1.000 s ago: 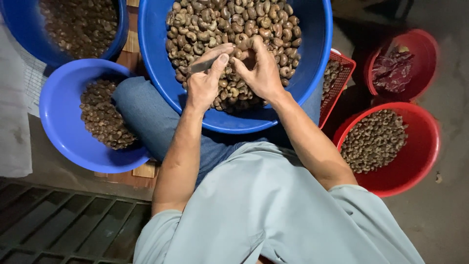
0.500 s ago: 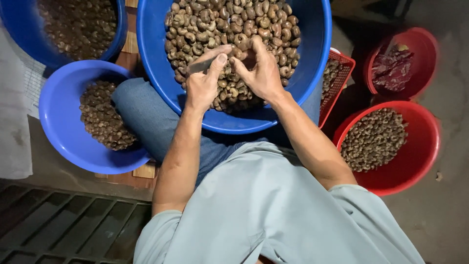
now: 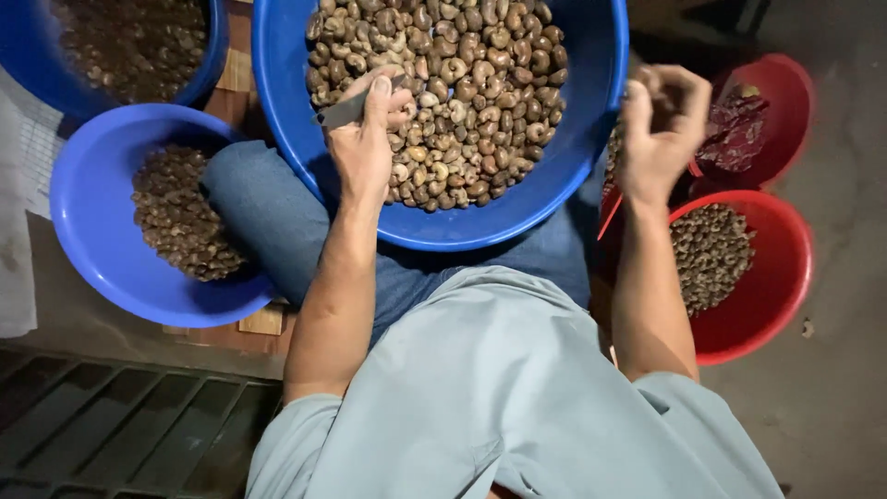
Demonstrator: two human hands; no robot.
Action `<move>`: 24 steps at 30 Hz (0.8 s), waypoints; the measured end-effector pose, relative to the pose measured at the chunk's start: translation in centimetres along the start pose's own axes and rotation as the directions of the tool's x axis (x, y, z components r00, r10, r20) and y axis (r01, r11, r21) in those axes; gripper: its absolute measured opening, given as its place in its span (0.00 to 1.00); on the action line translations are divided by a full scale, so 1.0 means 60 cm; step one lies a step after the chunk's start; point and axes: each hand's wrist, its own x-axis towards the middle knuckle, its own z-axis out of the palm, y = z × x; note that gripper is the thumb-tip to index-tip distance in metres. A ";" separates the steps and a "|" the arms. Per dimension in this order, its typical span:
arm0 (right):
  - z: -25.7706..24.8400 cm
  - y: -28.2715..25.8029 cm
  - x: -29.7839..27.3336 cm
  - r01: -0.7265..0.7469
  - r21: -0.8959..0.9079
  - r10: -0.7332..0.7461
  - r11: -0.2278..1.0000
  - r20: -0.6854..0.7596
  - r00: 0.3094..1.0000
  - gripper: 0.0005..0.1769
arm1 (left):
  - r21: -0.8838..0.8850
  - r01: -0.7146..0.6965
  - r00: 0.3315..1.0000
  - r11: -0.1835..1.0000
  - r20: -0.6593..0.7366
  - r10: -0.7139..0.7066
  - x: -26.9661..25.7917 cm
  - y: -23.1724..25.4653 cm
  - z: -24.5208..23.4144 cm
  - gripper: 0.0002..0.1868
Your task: Manually peeling nuts using a small knife and sorting them into different plastic bowls while sitting on the floor.
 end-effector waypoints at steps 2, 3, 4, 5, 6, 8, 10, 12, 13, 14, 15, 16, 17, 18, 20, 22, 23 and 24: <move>-0.027 0.030 -0.020 -0.050 -0.072 0.048 0.996 -0.033 0.998 0.09 | -0.004 0.027 1.000 1.000 -0.006 -0.027 -0.003 0.013 0.003 0.13; -0.040 0.046 -0.029 -0.102 -0.138 0.093 0.985 -0.074 0.993 0.08 | -0.004 0.050 0.999 0.999 -0.008 -0.050 -0.005 0.020 0.004 0.13; -0.050 0.076 -0.041 -0.101 -0.137 0.092 0.985 -0.068 0.993 0.08 | -0.005 0.052 0.999 0.999 -0.013 -0.052 -0.005 0.018 0.004 0.13; -0.059 0.106 -0.052 -0.134 -0.299 0.131 0.945 -0.029 0.991 0.16 | 0.010 0.027 1.000 1.000 -0.006 -0.027 -0.005 0.018 0.003 0.14; -0.068 0.137 -0.064 -0.155 -0.454 0.175 0.878 0.003 0.985 0.25 | 0.024 0.001 1.000 1.000 0.002 -0.001 -0.004 0.018 0.002 0.15; -0.056 0.114 -0.060 -0.133 -0.481 0.145 0.867 -0.012 0.989 0.23 | -0.003 -0.007 1.000 1.000 -0.003 0.007 -0.001 0.010 0.001 0.15; -0.033 0.081 -0.050 -0.114 -0.507 0.124 0.854 -0.013 0.992 0.21 | -0.024 -0.002 1.000 1.000 -0.018 0.001 -0.006 0.012 -0.004 0.14; -0.006 0.035 -0.027 0.135 -0.450 -0.152 0.883 -0.002 0.988 0.21 | -0.130 0.057 0.998 0.990 -0.035 -0.062 -0.004 0.025 0.002 0.17; 0.014 0.003 -0.015 0.132 -0.454 -0.150 0.881 -0.004 0.989 0.21 | -0.132 0.059 0.998 0.990 -0.030 -0.064 -0.004 0.026 0.004 0.17; 0.035 -0.030 -0.003 0.201 -0.407 -0.188 0.891 0.072 0.980 0.20 | -0.117 0.036 0.999 0.993 -0.030 -0.040 -0.005 0.028 0.004 0.16; 0.058 -0.063 0.012 0.269 -0.350 -0.231 0.897 0.148 0.962 0.18 | -0.101 0.010 0.999 0.995 -0.034 -0.014 -0.004 0.029 0.003 0.16; 0.084 -0.059 0.023 0.270 -0.351 -0.232 0.897 0.148 0.961 0.18 | -0.103 0.010 0.999 0.995 -0.034 -0.013 -0.003 0.031 0.005 0.16; 0.111 -0.056 0.034 0.329 -0.268 -0.259 0.905 0.264 0.929 0.16 | -0.108 0.020 0.999 0.994 -0.038 -0.025 -0.003 0.031 0.004 0.17; 0.140 -0.053 0.044 0.376 -0.178 -0.292 0.909 0.372 0.881 0.15 | -0.113 0.031 0.998 0.993 -0.043 -0.036 -0.004 0.032 0.002 0.17; 0.196 -0.031 0.056 0.427 -0.186 -0.303 0.885 0.467 0.831 0.20 | -0.127 0.020 0.999 0.992 -0.045 -0.026 -0.004 0.025 -0.003 0.17; 0.255 0.002 0.062 0.481 -0.188 -0.311 0.856 0.556 0.771 0.26 | -0.142 0.007 0.999 0.990 -0.048 -0.014 -0.002 0.028 -0.006 0.16; 0.284 0.026 0.060 0.492 -0.259 -0.274 0.831 0.580 0.768 0.26 | -0.114 0.015 0.998 0.993 -0.058 -0.022 -0.003 0.035 -0.006 0.17; 0.313 0.049 0.058 0.503 -0.327 -0.236 0.800 0.599 0.765 0.27 | -0.087 0.024 0.997 0.996 -0.068 -0.030 -0.003 0.042 -0.006 0.18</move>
